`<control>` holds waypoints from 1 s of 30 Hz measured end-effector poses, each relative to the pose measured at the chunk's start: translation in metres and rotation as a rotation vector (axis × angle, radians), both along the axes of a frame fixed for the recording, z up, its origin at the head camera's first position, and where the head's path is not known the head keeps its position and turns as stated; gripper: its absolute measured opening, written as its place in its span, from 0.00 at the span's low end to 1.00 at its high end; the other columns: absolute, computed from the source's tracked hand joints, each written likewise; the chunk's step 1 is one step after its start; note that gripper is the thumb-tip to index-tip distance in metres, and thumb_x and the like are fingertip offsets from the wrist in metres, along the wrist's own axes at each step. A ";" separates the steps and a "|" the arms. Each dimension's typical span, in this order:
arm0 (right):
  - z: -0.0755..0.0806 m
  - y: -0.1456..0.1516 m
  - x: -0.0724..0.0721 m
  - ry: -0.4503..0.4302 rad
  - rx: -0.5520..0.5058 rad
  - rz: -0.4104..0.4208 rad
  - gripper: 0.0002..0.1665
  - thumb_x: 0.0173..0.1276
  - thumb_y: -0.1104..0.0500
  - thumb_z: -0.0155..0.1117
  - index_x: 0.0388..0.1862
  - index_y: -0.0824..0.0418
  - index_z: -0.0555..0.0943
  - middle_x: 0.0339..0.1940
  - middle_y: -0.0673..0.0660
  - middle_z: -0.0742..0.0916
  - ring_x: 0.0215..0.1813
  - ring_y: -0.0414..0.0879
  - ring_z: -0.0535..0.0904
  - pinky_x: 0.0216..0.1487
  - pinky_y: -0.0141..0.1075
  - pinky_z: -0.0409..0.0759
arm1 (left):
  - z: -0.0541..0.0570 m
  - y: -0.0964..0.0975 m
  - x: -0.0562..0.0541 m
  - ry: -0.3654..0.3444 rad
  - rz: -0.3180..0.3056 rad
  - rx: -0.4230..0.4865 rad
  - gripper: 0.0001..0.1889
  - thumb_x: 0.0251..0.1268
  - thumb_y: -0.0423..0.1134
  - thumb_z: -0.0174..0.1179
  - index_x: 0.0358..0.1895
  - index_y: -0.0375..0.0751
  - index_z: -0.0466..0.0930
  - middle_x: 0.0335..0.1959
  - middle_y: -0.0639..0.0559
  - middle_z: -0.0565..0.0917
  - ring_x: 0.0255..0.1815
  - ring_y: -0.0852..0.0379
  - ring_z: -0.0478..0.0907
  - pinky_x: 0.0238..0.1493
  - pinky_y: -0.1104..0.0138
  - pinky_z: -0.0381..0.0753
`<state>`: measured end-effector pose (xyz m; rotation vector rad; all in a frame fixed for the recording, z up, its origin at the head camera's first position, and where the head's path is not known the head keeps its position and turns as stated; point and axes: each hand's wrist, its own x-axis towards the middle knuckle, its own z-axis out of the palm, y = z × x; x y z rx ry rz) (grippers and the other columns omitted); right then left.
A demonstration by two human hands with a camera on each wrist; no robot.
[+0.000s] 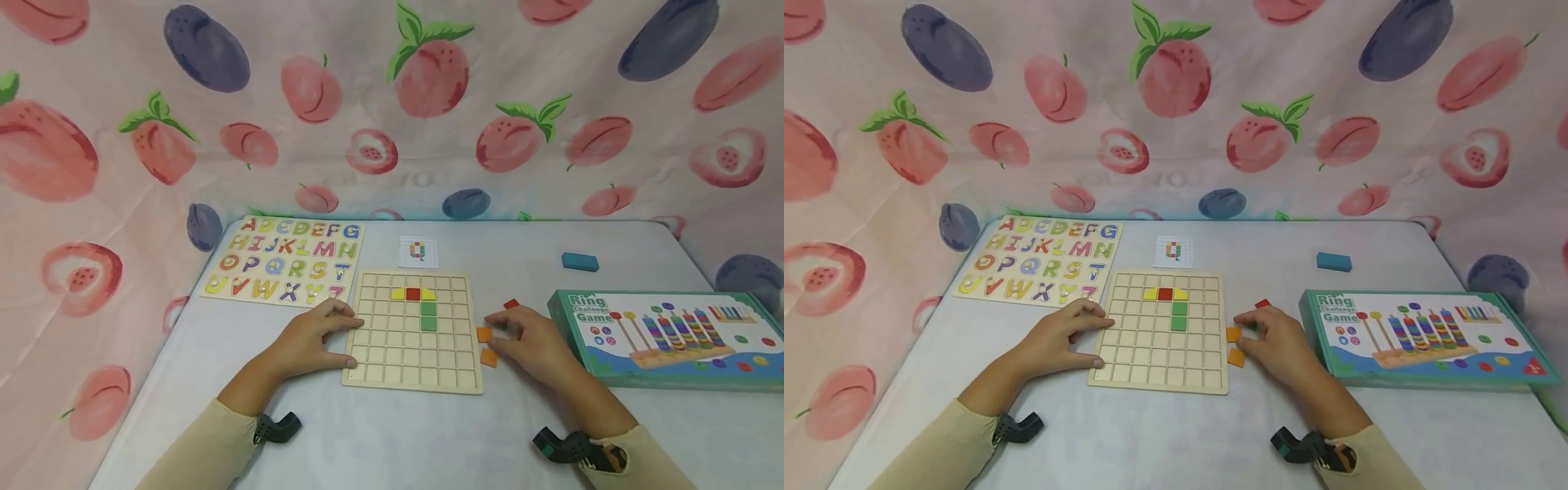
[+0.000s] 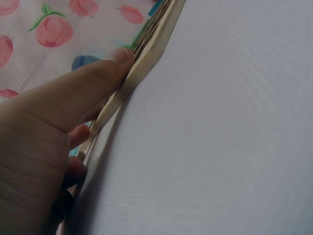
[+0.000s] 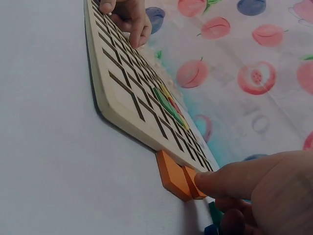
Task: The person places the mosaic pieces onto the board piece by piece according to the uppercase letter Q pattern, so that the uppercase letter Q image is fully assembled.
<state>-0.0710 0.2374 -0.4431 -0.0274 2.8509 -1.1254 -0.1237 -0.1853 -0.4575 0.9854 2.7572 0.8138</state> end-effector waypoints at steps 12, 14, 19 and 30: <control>-0.002 -0.005 0.001 0.018 0.090 0.032 0.17 0.63 0.61 0.80 0.52 0.54 0.91 0.44 0.51 0.85 0.31 0.46 0.73 0.31 0.36 0.71 | 0.001 0.000 0.003 -0.004 0.003 0.006 0.35 0.51 0.57 0.84 0.65 0.57 0.88 0.62 0.61 0.76 0.42 0.64 0.72 0.45 0.66 0.76; -0.003 -0.006 0.000 0.015 0.099 0.037 0.17 0.63 0.60 0.80 0.52 0.54 0.91 0.45 0.51 0.85 0.31 0.45 0.73 0.31 0.36 0.70 | 0.001 0.000 0.003 -0.004 0.004 0.005 0.34 0.52 0.57 0.84 0.65 0.57 0.88 0.62 0.61 0.76 0.42 0.64 0.72 0.45 0.66 0.76; -0.004 -0.007 -0.001 -0.004 0.112 0.036 0.19 0.63 0.59 0.80 0.53 0.54 0.91 0.47 0.52 0.86 0.33 0.46 0.73 0.32 0.37 0.71 | 0.000 0.000 0.002 0.002 0.003 0.005 0.35 0.52 0.58 0.84 0.65 0.57 0.87 0.62 0.60 0.76 0.42 0.64 0.72 0.45 0.66 0.76; 0.002 -0.005 -0.001 0.006 0.063 0.021 0.18 0.64 0.59 0.79 0.53 0.55 0.89 0.48 0.54 0.86 0.33 0.47 0.73 0.31 0.36 0.71 | -0.001 0.000 0.000 0.012 -0.005 0.016 0.35 0.51 0.58 0.84 0.65 0.57 0.87 0.63 0.60 0.76 0.41 0.65 0.73 0.45 0.66 0.76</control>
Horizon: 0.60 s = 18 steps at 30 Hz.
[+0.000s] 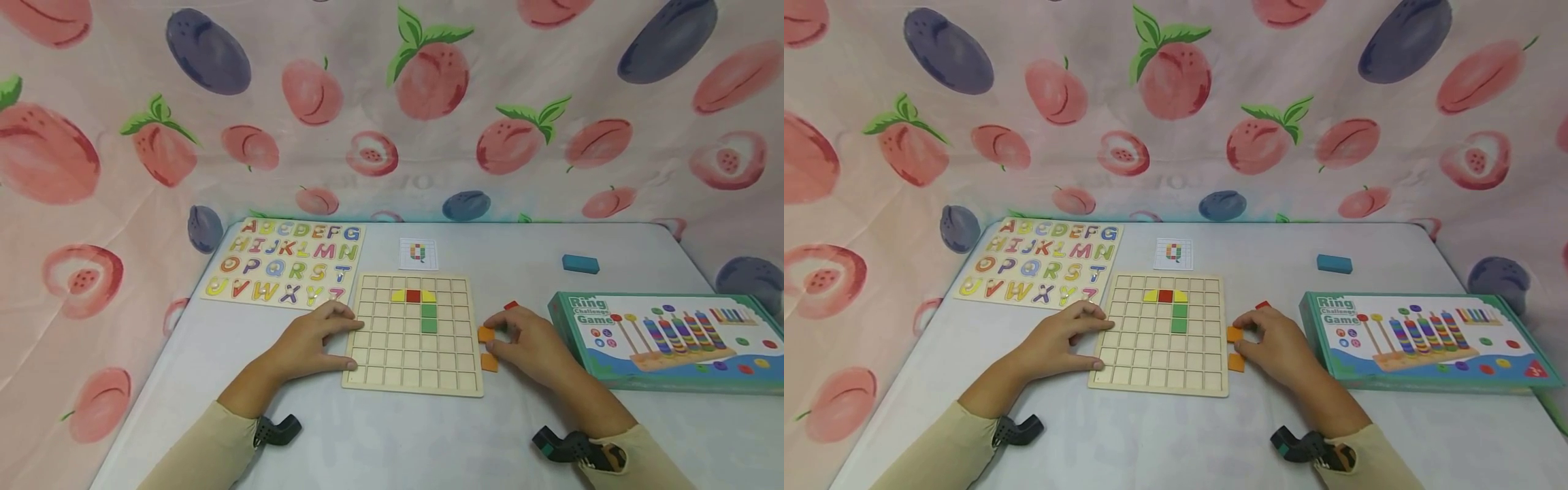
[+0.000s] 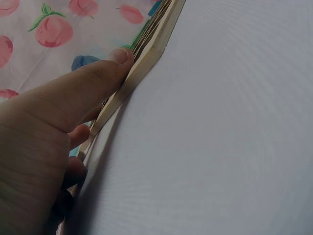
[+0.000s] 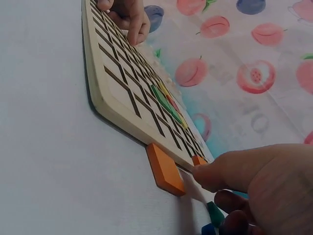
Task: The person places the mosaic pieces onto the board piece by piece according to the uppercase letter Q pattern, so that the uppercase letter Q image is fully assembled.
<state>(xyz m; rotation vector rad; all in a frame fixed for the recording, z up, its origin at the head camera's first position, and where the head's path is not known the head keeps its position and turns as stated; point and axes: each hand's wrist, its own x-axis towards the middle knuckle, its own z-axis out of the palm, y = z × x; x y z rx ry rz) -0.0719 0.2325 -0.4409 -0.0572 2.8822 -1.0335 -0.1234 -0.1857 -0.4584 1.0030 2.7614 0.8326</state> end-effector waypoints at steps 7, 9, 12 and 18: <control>0.003 0.000 -0.003 0.021 -0.032 -0.010 0.19 0.66 0.59 0.75 0.57 0.57 0.87 0.49 0.56 0.85 0.29 0.48 0.74 0.27 0.36 0.71 | -0.001 -0.001 0.001 -0.009 0.007 -0.002 0.34 0.52 0.58 0.84 0.65 0.58 0.87 0.63 0.61 0.76 0.42 0.65 0.73 0.45 0.67 0.77; 0.004 -0.001 -0.005 0.034 -0.033 -0.009 0.19 0.67 0.59 0.75 0.57 0.56 0.87 0.49 0.57 0.86 0.28 0.48 0.73 0.26 0.36 0.70 | -0.001 -0.001 0.001 -0.006 0.006 -0.005 0.35 0.51 0.58 0.84 0.65 0.58 0.87 0.63 0.61 0.76 0.42 0.65 0.73 0.44 0.67 0.76; 0.005 -0.005 -0.009 0.044 -0.037 -0.005 0.18 0.67 0.58 0.75 0.56 0.55 0.87 0.50 0.55 0.86 0.28 0.48 0.73 0.26 0.36 0.70 | -0.002 -0.002 0.000 0.009 0.003 -0.006 0.35 0.51 0.59 0.84 0.65 0.58 0.88 0.63 0.60 0.77 0.42 0.65 0.73 0.44 0.67 0.76; 0.008 -0.017 -0.019 0.017 -0.087 0.008 0.18 0.67 0.56 0.77 0.55 0.53 0.88 0.54 0.54 0.87 0.31 0.49 0.74 0.29 0.36 0.73 | -0.003 -0.002 -0.001 0.026 -0.004 -0.003 0.35 0.51 0.59 0.83 0.65 0.58 0.88 0.62 0.61 0.76 0.41 0.65 0.72 0.43 0.67 0.76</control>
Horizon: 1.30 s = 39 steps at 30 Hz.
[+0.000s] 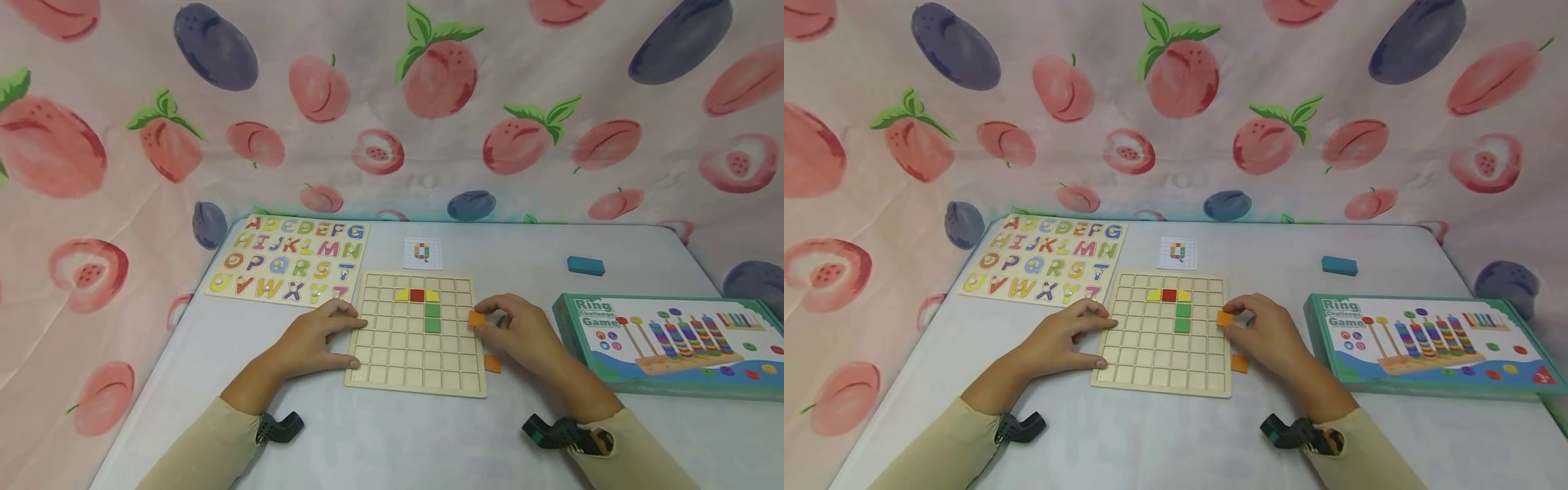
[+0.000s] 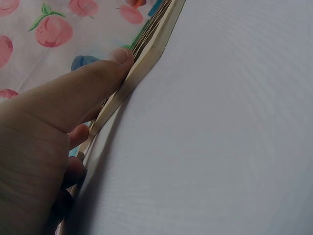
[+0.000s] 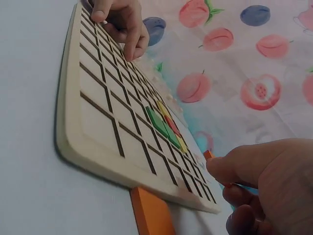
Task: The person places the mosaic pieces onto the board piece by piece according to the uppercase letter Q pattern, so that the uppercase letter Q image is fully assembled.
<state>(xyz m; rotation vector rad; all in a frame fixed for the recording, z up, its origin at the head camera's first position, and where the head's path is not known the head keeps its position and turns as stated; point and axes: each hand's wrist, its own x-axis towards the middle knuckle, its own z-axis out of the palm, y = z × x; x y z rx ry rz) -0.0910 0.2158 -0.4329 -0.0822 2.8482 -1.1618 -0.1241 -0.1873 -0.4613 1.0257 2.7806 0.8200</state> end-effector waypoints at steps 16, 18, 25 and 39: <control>0.000 -0.062 -0.034 -0.050 -0.173 0.094 0.16 0.68 0.55 0.78 0.54 0.50 0.88 0.56 0.51 0.86 0.32 0.50 0.76 0.33 0.38 0.76 | 0.000 0.001 0.000 -0.048 0.021 -0.034 0.35 0.52 0.59 0.84 0.66 0.59 0.87 0.63 0.63 0.75 0.42 0.64 0.73 0.45 0.67 0.76; 0.000 -0.070 -0.037 -0.035 -0.166 0.102 0.15 0.68 0.55 0.79 0.53 0.50 0.89 0.55 0.50 0.87 0.34 0.50 0.75 0.35 0.40 0.75 | 0.000 0.001 0.000 -0.049 0.021 -0.032 0.35 0.52 0.58 0.84 0.66 0.59 0.87 0.64 0.63 0.75 0.42 0.64 0.73 0.45 0.67 0.76; -0.007 -0.091 -0.048 0.033 -0.128 0.138 0.15 0.67 0.54 0.80 0.52 0.51 0.90 0.51 0.48 0.87 0.43 0.47 0.79 0.43 0.42 0.77 | 0.000 0.002 -0.002 -0.035 0.013 -0.025 0.35 0.52 0.59 0.83 0.65 0.58 0.87 0.63 0.63 0.75 0.44 0.64 0.73 0.45 0.66 0.76; -0.018 -0.110 -0.050 0.071 0.013 0.115 0.16 0.66 0.52 0.79 0.52 0.49 0.91 0.51 0.47 0.88 0.54 0.46 0.83 0.58 0.46 0.80 | 0.002 0.002 0.000 -0.030 0.011 -0.011 0.34 0.53 0.59 0.83 0.65 0.58 0.88 0.63 0.61 0.76 0.44 0.64 0.73 0.45 0.65 0.76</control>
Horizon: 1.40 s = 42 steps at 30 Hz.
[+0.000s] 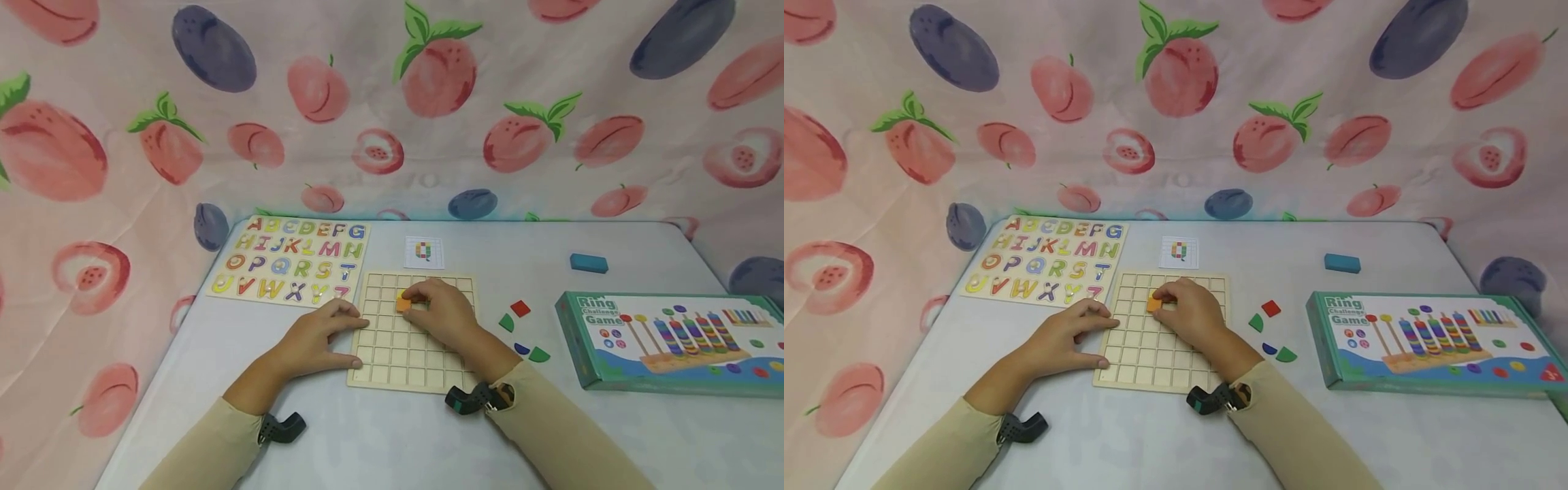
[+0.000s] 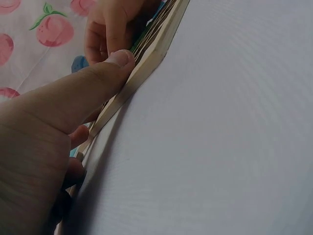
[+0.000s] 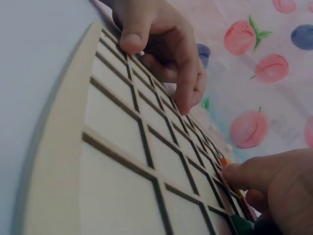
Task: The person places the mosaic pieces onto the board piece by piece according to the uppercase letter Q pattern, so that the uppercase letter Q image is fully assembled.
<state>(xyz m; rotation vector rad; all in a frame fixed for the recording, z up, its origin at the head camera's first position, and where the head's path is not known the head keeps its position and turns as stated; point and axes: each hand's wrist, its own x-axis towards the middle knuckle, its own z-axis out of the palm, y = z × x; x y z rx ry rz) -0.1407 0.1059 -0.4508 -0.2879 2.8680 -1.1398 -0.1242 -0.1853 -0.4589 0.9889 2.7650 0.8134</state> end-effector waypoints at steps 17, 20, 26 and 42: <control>0.000 -0.004 0.000 -0.010 0.089 -0.009 0.17 0.65 0.50 0.81 0.53 0.45 0.92 0.45 0.43 0.86 0.48 0.43 0.82 0.51 0.43 0.79 | -0.002 -0.001 -0.001 -0.003 0.001 0.014 0.34 0.52 0.59 0.83 0.65 0.58 0.88 0.62 0.62 0.76 0.45 0.64 0.74 0.46 0.66 0.77; 0.001 -0.003 0.000 -0.024 0.067 0.001 0.17 0.65 0.50 0.80 0.53 0.45 0.92 0.46 0.44 0.86 0.50 0.43 0.82 0.53 0.44 0.79 | -0.002 -0.001 -0.001 -0.009 0.000 0.009 0.34 0.53 0.60 0.83 0.65 0.58 0.87 0.63 0.63 0.76 0.45 0.64 0.74 0.46 0.67 0.77; 0.007 0.006 0.003 -0.038 -0.042 0.018 0.18 0.67 0.53 0.78 0.56 0.48 0.91 0.53 0.45 0.88 0.59 0.46 0.82 0.62 0.47 0.78 | -0.002 0.000 -0.001 -0.018 0.008 -0.006 0.35 0.52 0.59 0.83 0.65 0.59 0.87 0.63 0.64 0.75 0.45 0.64 0.74 0.46 0.67 0.77; 0.021 0.051 0.042 -0.086 -0.087 -0.002 0.20 0.68 0.55 0.76 0.59 0.52 0.89 0.50 0.49 0.87 0.37 0.47 0.77 0.36 0.38 0.78 | 0.002 0.000 0.002 0.004 -0.003 0.007 0.34 0.52 0.58 0.83 0.65 0.57 0.88 0.62 0.61 0.77 0.45 0.63 0.73 0.46 0.66 0.76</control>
